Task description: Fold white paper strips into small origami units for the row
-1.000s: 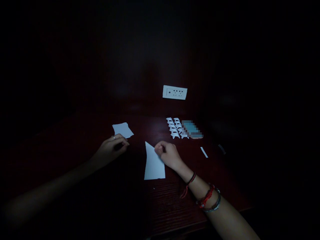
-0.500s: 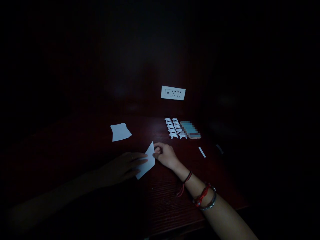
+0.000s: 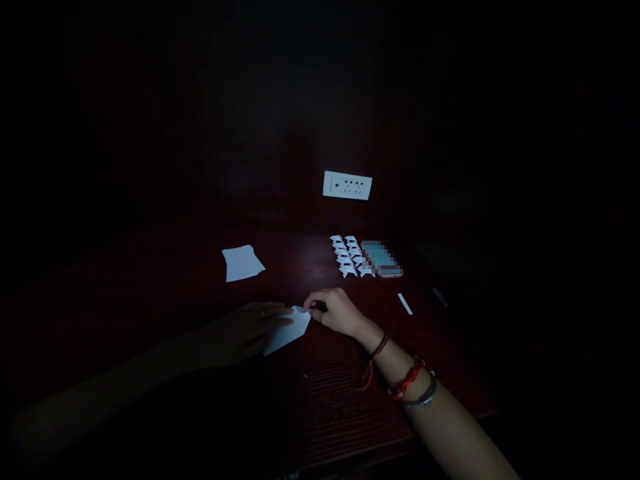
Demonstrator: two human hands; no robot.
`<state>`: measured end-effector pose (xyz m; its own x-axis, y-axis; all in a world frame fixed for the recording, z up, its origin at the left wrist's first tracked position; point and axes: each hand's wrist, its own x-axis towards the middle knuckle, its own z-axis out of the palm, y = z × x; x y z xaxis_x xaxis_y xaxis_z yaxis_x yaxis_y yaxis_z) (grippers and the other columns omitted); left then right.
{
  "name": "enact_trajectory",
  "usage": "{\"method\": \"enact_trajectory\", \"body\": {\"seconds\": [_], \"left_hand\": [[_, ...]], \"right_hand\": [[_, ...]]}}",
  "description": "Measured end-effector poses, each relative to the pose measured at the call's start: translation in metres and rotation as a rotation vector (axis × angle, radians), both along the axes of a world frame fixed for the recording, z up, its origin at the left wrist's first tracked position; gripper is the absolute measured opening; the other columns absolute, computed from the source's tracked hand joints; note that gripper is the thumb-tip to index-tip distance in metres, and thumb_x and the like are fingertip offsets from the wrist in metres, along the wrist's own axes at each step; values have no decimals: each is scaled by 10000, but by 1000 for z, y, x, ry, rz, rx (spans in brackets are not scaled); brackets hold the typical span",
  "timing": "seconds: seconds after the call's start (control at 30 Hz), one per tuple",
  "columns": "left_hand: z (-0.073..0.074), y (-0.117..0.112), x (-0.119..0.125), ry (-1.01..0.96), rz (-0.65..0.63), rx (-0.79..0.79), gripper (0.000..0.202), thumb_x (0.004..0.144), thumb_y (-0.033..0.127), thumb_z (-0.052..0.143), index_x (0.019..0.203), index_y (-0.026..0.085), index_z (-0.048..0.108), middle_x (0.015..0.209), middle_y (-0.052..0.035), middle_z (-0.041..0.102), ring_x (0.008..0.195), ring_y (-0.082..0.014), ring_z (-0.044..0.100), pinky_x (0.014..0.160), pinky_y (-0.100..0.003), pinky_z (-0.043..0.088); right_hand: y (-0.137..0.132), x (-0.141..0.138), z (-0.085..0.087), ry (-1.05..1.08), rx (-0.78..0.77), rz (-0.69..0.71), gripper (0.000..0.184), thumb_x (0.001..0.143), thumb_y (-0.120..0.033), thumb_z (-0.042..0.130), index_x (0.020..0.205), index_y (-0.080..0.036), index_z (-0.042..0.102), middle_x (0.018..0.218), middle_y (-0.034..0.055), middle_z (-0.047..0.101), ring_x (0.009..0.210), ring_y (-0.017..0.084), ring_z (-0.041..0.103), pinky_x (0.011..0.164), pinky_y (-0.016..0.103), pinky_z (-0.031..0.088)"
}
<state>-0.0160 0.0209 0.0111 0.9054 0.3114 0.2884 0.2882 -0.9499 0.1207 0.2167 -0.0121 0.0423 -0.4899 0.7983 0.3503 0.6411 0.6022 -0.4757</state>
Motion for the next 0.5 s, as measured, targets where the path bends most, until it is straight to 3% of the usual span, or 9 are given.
{"method": "enact_trajectory", "body": {"seconds": [0.2, 0.5], "left_hand": [[4, -3, 0, -61, -30, 0, 400, 819, 189, 420, 1212, 253, 372, 1275, -28, 373, 1160, -214, 323, 943, -405, 298], [1, -1, 0, -102, -63, 6, 399, 815, 153, 409, 1205, 238, 387, 1316, -37, 316, 1213, -231, 240, 959, -430, 279]], "right_hand": [[-2, 3, 2, -196, 136, 120, 161, 771, -105, 495, 852, -189, 607, 894, 19, 632, 864, 132, 552, 830, 297, 315], [-5, 5, 1, -292, 201, 149, 181, 799, -131, 465, 891, -196, 607, 966, 16, 619, 888, 122, 542, 843, 306, 282]]}}
